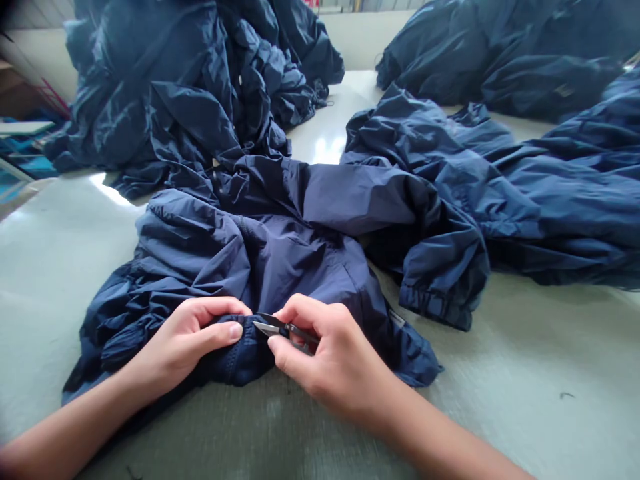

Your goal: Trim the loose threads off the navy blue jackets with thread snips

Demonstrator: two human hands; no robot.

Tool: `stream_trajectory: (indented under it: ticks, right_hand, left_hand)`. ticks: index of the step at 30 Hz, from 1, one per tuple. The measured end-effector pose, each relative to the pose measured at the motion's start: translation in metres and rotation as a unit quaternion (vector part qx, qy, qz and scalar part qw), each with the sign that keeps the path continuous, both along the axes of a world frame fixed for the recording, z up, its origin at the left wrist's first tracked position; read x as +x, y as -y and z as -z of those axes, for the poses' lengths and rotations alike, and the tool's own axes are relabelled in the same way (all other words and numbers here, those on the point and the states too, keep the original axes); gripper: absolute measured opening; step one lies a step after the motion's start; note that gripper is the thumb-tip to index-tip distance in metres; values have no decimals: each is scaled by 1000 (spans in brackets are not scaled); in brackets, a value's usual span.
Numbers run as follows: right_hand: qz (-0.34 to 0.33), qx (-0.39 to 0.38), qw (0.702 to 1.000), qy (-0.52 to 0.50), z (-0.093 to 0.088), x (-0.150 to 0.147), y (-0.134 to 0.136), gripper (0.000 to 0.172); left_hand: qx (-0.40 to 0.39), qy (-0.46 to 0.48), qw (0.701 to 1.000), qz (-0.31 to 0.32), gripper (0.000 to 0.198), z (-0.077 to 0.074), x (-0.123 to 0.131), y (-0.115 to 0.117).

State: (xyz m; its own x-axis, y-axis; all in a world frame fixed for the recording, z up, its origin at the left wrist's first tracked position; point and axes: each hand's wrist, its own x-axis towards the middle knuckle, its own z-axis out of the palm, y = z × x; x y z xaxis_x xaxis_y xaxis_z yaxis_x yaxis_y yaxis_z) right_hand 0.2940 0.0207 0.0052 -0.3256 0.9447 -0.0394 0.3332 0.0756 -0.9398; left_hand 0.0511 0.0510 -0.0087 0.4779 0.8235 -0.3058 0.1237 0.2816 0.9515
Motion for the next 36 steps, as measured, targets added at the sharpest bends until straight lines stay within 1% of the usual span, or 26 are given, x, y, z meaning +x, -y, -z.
stream_trajectory:
  ticks: [4, 14, 17, 21, 29, 36]
  right_hand:
    - [6, -1, 1000, -12, 3, -1, 0, 7]
    - [33, -36, 997, -58, 5, -2, 3, 10]
    - [33, -33, 998, -47, 5, 0, 2, 8]
    - [24, -4, 1000, -14, 4, -2, 3, 7]
    - [68, 110, 991, 36, 8, -9, 11, 6]
    - [79, 116, 989, 45, 12, -15, 19, 11]
  left_hand:
    - [1, 0, 1000, 0, 24, 0, 0, 0]
    - [-9, 13, 1000, -6, 22, 1, 0, -1]
    - [-5, 12, 1000, -7, 19, 0, 0, -2]
    - [-4, 14, 1000, -7, 19, 0, 1, -2]
    - [11, 46, 999, -12, 18, -2, 3, 1]
    - [1, 48, 999, 7, 18, -6, 5, 10]
